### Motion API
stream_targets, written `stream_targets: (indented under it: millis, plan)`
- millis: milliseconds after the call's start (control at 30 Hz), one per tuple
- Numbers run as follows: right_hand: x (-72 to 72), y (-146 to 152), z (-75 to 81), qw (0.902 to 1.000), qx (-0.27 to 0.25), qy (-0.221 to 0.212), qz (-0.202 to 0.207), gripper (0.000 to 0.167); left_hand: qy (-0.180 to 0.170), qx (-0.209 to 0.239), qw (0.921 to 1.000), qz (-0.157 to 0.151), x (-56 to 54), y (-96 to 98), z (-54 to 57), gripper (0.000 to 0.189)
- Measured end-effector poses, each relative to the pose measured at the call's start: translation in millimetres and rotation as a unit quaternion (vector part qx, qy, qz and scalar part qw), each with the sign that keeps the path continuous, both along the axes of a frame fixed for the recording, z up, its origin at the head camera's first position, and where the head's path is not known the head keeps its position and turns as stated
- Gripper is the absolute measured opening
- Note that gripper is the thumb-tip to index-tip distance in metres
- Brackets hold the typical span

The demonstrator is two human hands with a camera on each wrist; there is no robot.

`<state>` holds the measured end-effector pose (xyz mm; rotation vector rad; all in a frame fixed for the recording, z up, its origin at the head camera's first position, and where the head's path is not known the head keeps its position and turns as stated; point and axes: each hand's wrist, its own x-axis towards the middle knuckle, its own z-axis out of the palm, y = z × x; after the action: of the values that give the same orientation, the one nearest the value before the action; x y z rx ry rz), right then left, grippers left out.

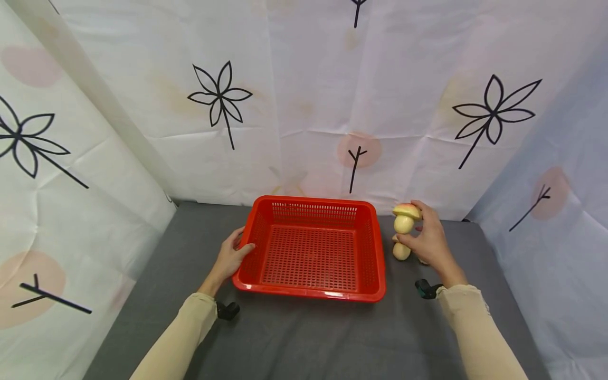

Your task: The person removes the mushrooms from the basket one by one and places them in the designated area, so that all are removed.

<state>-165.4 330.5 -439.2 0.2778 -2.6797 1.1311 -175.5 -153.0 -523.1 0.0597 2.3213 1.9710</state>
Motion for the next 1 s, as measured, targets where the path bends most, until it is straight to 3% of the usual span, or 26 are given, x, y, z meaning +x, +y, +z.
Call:
stream_targets:
  millis: [367, 1000]
  plan:
    - [10.3, 37.0, -5.5, 0.997, 0.026, -0.05, -0.053, 0.09, -0.007, 0.0, 1.0, 0.004, -0.7, 0.9, -0.5, 0.059]
    - [30.6, 104.1, -36.0, 0.9903, 0.051, -0.071, -0.109, 0.087, -0.002, 0.008, 1.0, 0.001, -0.7, -0.2, -2.5, 0.058]
